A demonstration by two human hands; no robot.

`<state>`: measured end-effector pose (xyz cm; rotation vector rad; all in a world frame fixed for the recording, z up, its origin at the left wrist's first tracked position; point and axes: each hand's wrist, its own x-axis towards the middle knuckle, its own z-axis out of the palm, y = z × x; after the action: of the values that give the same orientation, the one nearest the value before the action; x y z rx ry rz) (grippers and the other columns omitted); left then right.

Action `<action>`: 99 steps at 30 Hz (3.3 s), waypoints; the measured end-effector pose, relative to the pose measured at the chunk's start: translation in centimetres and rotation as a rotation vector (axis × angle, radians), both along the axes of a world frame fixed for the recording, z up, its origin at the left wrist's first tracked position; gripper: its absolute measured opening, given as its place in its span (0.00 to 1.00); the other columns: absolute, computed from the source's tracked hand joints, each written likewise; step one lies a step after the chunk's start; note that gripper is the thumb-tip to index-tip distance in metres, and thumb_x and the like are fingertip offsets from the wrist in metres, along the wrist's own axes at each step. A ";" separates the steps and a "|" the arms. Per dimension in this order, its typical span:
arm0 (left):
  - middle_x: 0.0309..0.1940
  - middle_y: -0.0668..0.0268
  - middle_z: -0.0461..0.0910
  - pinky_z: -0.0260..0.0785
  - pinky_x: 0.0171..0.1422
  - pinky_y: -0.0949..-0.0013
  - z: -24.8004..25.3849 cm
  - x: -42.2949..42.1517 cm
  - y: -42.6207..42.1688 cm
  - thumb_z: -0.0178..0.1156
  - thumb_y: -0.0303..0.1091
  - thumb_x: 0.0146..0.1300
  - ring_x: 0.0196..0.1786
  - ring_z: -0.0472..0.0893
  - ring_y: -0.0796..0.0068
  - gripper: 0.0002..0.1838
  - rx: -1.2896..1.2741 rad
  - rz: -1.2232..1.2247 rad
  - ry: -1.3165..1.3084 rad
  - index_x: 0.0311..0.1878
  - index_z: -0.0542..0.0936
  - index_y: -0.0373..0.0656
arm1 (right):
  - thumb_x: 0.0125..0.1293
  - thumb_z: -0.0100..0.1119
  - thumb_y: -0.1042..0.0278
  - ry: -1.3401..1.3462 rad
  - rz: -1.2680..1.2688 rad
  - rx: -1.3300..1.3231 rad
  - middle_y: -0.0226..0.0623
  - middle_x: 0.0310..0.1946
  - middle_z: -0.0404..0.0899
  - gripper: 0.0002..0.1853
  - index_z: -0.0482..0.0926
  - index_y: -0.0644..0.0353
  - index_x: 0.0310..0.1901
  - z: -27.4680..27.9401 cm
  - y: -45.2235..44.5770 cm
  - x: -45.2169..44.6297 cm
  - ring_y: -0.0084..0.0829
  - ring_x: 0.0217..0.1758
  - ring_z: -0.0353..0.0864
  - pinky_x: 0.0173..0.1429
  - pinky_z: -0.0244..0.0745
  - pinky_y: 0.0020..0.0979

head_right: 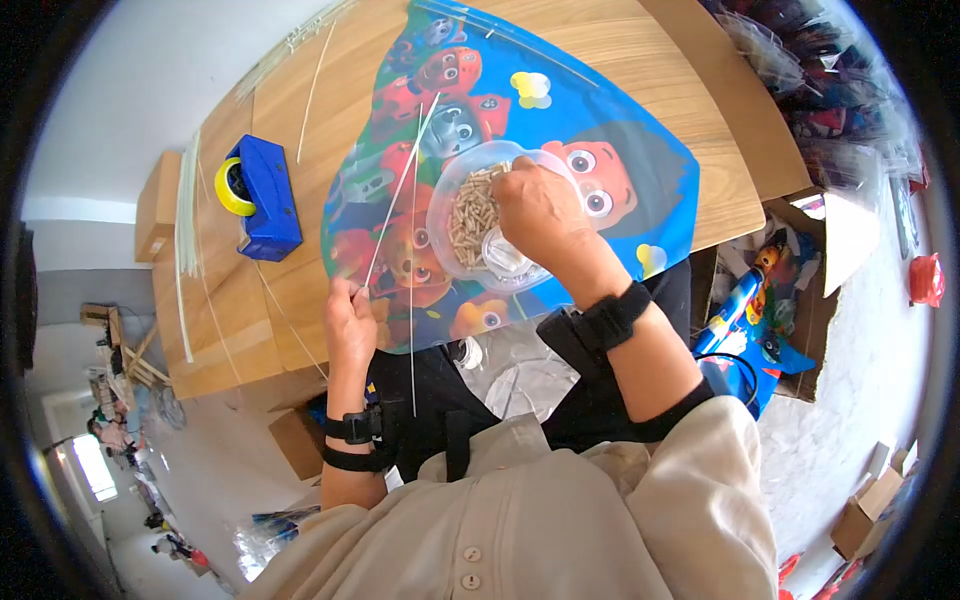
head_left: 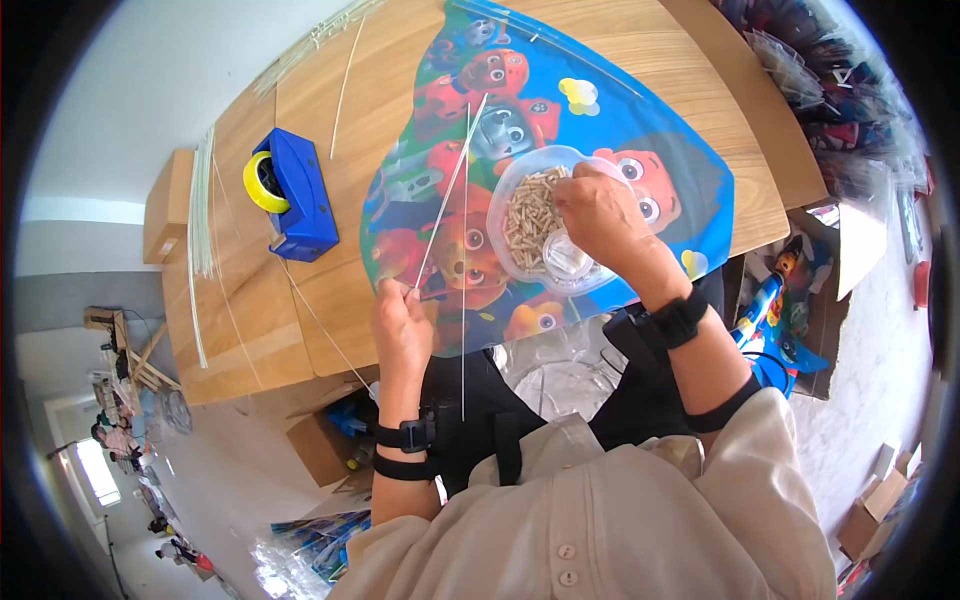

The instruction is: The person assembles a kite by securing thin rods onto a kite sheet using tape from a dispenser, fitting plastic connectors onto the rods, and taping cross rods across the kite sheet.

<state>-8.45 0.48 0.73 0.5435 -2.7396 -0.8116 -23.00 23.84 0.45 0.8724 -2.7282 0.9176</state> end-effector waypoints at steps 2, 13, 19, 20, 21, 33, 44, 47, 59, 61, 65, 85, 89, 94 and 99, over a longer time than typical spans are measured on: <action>0.25 0.49 0.74 0.66 0.36 0.57 -0.4 0.5 0.0 0.53 0.20 0.56 0.32 0.75 0.46 0.04 0.009 0.010 -0.006 0.32 0.68 0.33 | 0.54 0.53 0.73 -0.009 -0.021 -0.020 0.42 0.28 0.74 0.04 0.76 0.62 0.25 0.7 0.2 0.2 0.46 0.32 0.75 0.36 0.70 0.42; 0.19 0.55 0.74 0.67 0.27 0.64 -1.4 1.2 -0.2 0.53 0.20 0.55 0.22 0.76 0.62 0.02 0.170 0.076 0.043 0.29 0.73 0.36 | 0.54 0.55 0.71 0.052 -0.029 0.147 0.42 0.29 0.77 0.03 0.76 0.60 0.28 -0.1 -2.7 -1.4 0.44 0.31 0.78 0.35 0.73 0.41; 0.22 0.63 0.75 0.67 0.18 0.76 -0.1 1.7 -0.4 0.52 0.23 0.60 0.21 0.76 0.79 0.04 0.679 0.224 -0.005 0.31 0.75 0.36 | 0.53 0.52 0.74 0.043 -0.004 0.167 0.45 0.33 0.79 0.05 0.78 0.60 0.28 0.1 -2.6 -1.4 0.44 0.34 0.81 0.37 0.76 0.40; 0.22 0.63 0.75 0.67 0.18 0.76 0.0 1.8 -0.5 0.52 0.23 0.60 0.21 0.76 0.79 0.04 0.677 0.221 -0.002 0.31 0.75 0.36 | 0.53 0.52 0.74 0.045 -0.007 0.165 0.45 0.33 0.79 0.05 0.78 0.60 0.28 0.0 -2.5 -1.5 0.44 0.34 0.81 0.37 0.76 0.40; 0.22 0.64 0.75 0.67 0.19 0.77 -0.1 1.9 -0.6 0.52 0.23 0.60 0.22 0.76 0.79 0.04 0.672 0.234 -0.005 0.31 0.75 0.35 | 0.54 0.54 0.72 0.031 -0.027 0.147 0.44 0.31 0.78 0.04 0.78 0.60 0.27 -0.2 -2.5 -1.6 0.45 0.33 0.79 0.37 0.74 0.40; 0.24 0.72 0.72 0.61 0.31 0.80 4.9 5.7 1.0 0.56 0.21 0.59 0.28 0.67 0.87 0.02 0.470 -0.017 0.140 0.35 0.77 0.33 | 0.63 0.56 0.73 -1.130 -0.137 -1.448 0.38 0.30 0.80 0.07 0.78 0.70 0.36 2.3 0.2 -1.1 0.22 0.28 0.79 0.32 0.76 0.19; 0.23 0.70 0.71 0.58 0.27 0.80 5.9 9.1 2.3 0.57 0.18 0.55 0.23 0.67 0.86 0.02 0.365 -0.154 0.118 0.32 0.76 0.34 | 0.68 0.48 0.73 -1.336 0.106 -1.891 0.40 0.36 0.77 0.09 0.72 0.71 0.44 1.9 1.0 0.2 0.21 0.32 0.76 0.35 0.76 0.19; 0.22 0.69 0.71 0.59 0.27 0.79 5.8 9.1 2.2 0.57 0.18 0.54 0.23 0.68 0.84 0.03 0.323 -0.192 0.127 0.32 0.76 0.34 | 0.68 0.49 0.73 -1.301 0.128 -1.847 0.39 0.36 0.77 0.08 0.73 0.70 0.43 1.6 1.2 0.0 0.21 0.31 0.76 0.35 0.75 0.19; 0.25 0.68 0.74 0.63 0.32 0.80 6.6 9.2 0.8 0.58 0.18 0.55 0.27 0.70 0.84 0.03 0.405 -0.165 0.079 0.33 0.77 0.34 | 0.62 0.59 0.71 -1.211 0.281 -1.457 0.33 0.28 0.80 0.06 0.80 0.66 0.35 2.1 2.8 -0.6 0.16 0.28 0.75 0.30 0.70 0.18; 0.25 0.69 0.74 0.62 0.32 0.80 6.0 9.0 1.7 0.58 0.19 0.56 0.27 0.70 0.85 0.02 0.461 -0.094 0.040 0.33 0.77 0.34 | 0.61 0.59 0.71 -1.211 0.227 -1.381 0.32 0.28 0.80 0.06 0.80 0.66 0.35 2.0 1.3 0.2 0.16 0.27 0.74 0.30 0.70 0.18; 0.21 0.72 0.71 0.60 0.29 0.78 4.5 7.0 3.4 0.57 0.23 0.59 0.25 0.68 0.86 0.01 0.519 -0.011 0.039 0.32 0.76 0.35 | 0.60 0.58 0.71 -1.101 0.264 -0.718 0.29 0.24 0.79 0.07 0.82 0.64 0.31 4.3 -2.0 2.8 0.16 0.25 0.73 0.29 0.67 0.18; 0.26 0.58 0.73 0.66 0.40 0.57 -1.3 -1.4 -1.0 0.61 0.25 0.51 0.35 0.75 0.54 0.05 0.007 0.046 0.062 0.27 0.74 0.38 | 0.51 0.55 0.72 -0.112 -0.145 0.009 0.46 0.23 0.78 0.04 0.79 0.61 0.25 1.0 -2.9 -1.8 0.45 0.30 0.79 0.34 0.72 0.40; 0.26 0.57 0.75 0.66 0.39 0.56 -1.3 -1.6 0.4 0.61 0.25 0.51 0.34 0.75 0.53 0.05 -0.164 -0.010 0.002 0.26 0.73 0.38 | 0.53 0.53 0.71 -0.017 -0.074 0.057 0.45 0.27 0.77 0.04 0.77 0.59 0.25 -0.8 -3.4 -1.6 0.46 0.32 0.78 0.34 0.72 0.43; 0.26 0.52 0.74 0.66 0.39 0.52 -1.1 -2.2 0.7 0.58 0.23 0.51 0.35 0.75 0.49 0.05 -0.283 -0.033 -0.023 0.27 0.72 0.35 | 0.53 0.53 0.72 -0.005 -0.031 0.061 0.46 0.27 0.77 0.04 0.77 0.59 0.26 -0.4 -3.2 -1.7 0.47 0.32 0.78 0.34 0.72 0.43; 0.24 0.57 0.74 0.67 0.32 0.63 -0.5 -1.1 0.0 0.55 0.23 0.58 0.27 0.75 0.60 0.03 -0.135 -0.060 0.119 0.30 0.71 0.36 | 0.50 0.57 0.76 -0.277 -0.132 -0.323 0.45 0.28 0.80 0.00 0.77 0.62 0.25 0.6 -2.4 -1.4 0.40 0.27 0.79 0.32 0.75 0.37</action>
<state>-9.57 0.47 0.25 0.3757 -2.6872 -0.6442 -24.35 21.44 1.09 0.5327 -2.6956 1.4922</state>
